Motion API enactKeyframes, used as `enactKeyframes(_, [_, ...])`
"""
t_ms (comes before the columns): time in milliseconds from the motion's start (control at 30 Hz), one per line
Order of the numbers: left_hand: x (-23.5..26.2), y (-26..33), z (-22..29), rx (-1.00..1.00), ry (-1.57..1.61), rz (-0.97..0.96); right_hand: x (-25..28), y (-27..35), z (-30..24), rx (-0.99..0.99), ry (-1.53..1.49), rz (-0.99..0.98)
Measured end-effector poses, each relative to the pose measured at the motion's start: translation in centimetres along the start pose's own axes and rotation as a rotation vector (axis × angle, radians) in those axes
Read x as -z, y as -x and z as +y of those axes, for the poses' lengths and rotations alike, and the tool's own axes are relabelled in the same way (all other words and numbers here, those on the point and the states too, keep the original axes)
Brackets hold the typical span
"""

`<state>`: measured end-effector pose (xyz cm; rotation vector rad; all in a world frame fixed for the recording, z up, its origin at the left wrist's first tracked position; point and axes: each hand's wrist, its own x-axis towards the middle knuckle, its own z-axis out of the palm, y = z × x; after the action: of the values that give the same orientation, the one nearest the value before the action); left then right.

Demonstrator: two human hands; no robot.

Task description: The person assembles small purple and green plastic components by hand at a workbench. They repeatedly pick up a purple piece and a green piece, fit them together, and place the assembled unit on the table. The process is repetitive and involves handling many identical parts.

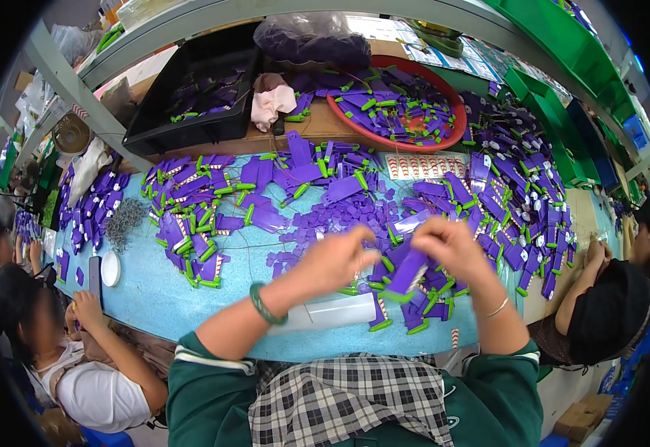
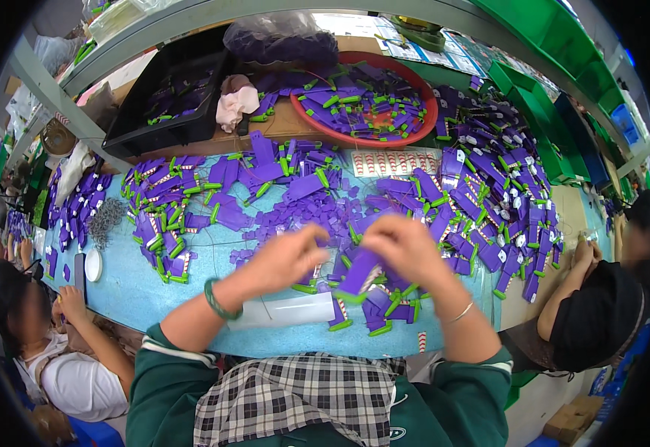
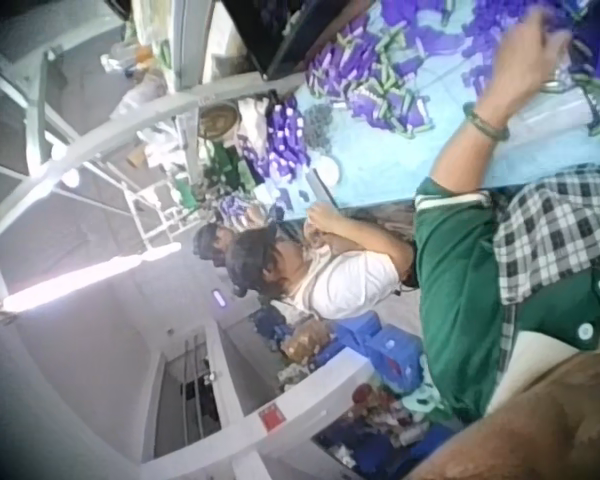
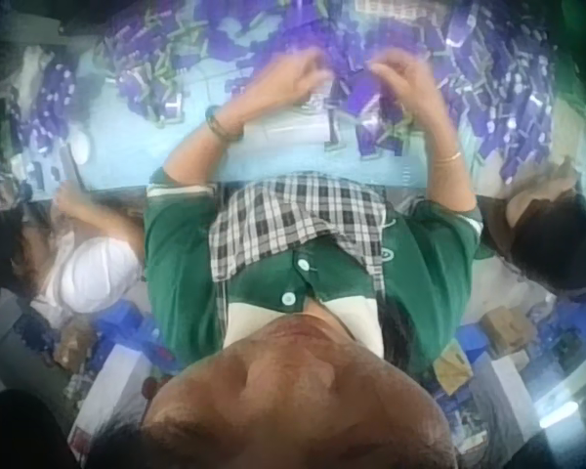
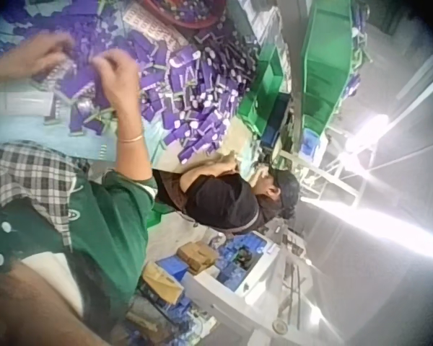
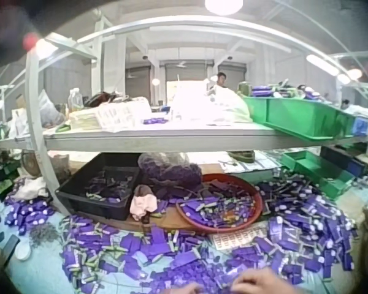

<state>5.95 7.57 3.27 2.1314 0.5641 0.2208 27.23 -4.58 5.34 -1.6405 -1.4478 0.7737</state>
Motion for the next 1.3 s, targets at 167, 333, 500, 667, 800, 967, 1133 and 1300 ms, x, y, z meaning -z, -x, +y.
enactKeyframes(167, [2.7,-6.3,-3.0,0.055,-0.755,0.202,2.8,0.0,-2.0,0.199,0.984,0.367])
enactKeyframes(333, [1.7,-6.7,-5.4,-0.15,-0.959,0.388,-5.0,3.8,-1.5,0.347,0.695,-0.079])
enactKeyframes(500, [4.5,-2.8,-2.6,-0.211,-0.48,0.518,-9.2,5.0,-1.5,0.37,0.7,-0.16])
enactKeyframes(667, [6.5,4.0,-1.0,-0.146,0.786,0.468,-9.1,7.0,0.2,0.611,0.719,-0.042])
enactKeyframes(800, [5.2,7.8,-2.0,-0.023,1.02,0.591,-5.1,11.4,-0.3,0.221,0.167,-0.008])
enactKeyframes(967, [2.6,10.5,-7.5,0.138,1.347,0.458,-0.4,26.3,7.0,-0.538,-0.508,-0.2])
enactKeyframes(1133, [1.2,10.9,-7.7,0.376,1.323,0.499,-4.8,46.1,15.8,-1.238,-0.68,0.154])
enactKeyframes(1300, [1.1,10.3,-6.2,0.339,1.33,0.432,-8.3,43.9,17.0,-1.075,0.715,-0.19])
